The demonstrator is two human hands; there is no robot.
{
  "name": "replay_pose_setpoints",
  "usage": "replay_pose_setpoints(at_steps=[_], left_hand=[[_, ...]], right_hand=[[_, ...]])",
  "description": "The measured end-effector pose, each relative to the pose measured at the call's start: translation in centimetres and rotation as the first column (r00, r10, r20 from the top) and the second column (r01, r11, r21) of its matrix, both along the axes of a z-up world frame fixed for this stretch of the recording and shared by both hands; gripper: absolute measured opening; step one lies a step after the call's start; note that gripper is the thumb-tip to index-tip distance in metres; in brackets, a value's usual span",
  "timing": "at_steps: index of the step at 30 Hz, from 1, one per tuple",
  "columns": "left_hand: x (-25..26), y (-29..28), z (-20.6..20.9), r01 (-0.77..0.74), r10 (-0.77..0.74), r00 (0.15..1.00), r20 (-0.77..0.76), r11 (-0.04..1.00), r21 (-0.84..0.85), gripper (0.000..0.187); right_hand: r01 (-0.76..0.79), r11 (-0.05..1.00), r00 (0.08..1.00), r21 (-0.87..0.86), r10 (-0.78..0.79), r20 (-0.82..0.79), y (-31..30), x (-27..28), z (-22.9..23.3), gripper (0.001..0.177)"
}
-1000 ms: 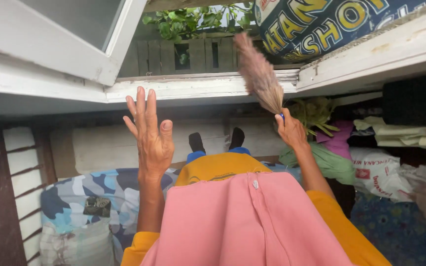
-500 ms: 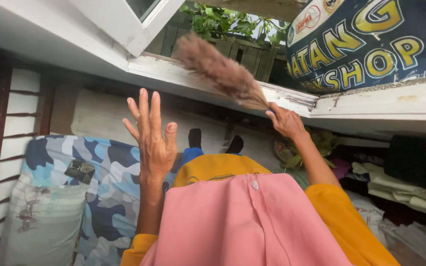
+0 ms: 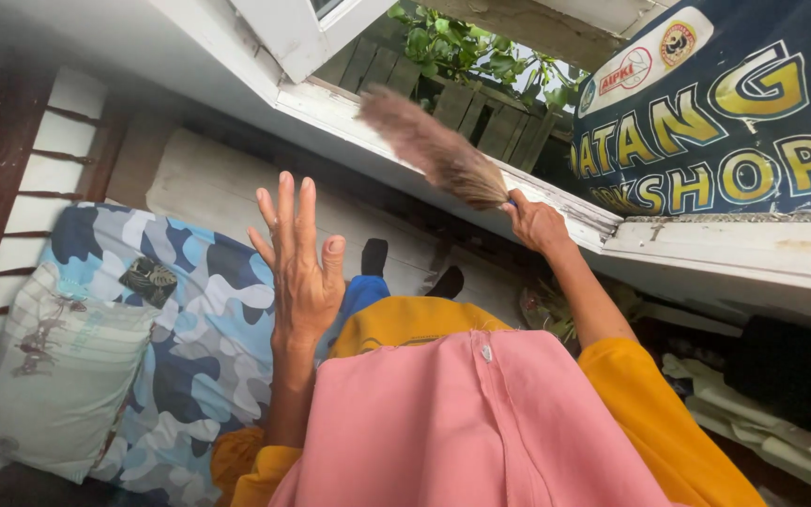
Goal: The person uses a small hand broom to sweep dust and debris along the white windowsill. They repeatedly brush the surface from right to left, occasionally switching hands, while standing in a cluttered room.
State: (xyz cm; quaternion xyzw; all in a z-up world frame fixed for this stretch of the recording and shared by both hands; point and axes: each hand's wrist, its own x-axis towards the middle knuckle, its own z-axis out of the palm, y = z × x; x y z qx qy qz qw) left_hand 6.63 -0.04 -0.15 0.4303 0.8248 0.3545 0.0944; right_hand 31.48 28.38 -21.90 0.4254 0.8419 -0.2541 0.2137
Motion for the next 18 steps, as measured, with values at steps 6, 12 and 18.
replay_pose_setpoints(at_steps=[6, 12, 18], left_hand=[[-0.2, -0.6, -0.3, -0.032, 0.028, 0.996, -0.079, 0.998, -0.047, 0.063], [-0.5, -0.4, 0.3, -0.052, 0.027, 0.98, -0.197, 0.991, -0.123, 0.065], [-1.4, -0.8, -0.4, -0.047, 0.002, 0.964, -0.266, 0.986, -0.163, 0.068]], right_hand=[[0.017, 0.998, 0.988, -0.059, -0.025, -0.15, 0.7, -0.8, 0.5, 0.039], [-0.072, 0.997, 0.997, 0.022, 0.072, -0.003, 0.5, -3.0, -0.3, 0.038], [-0.065, 0.998, 0.984, -0.016, 0.061, -0.167, 1.1, -4.7, 1.2, 0.04]])
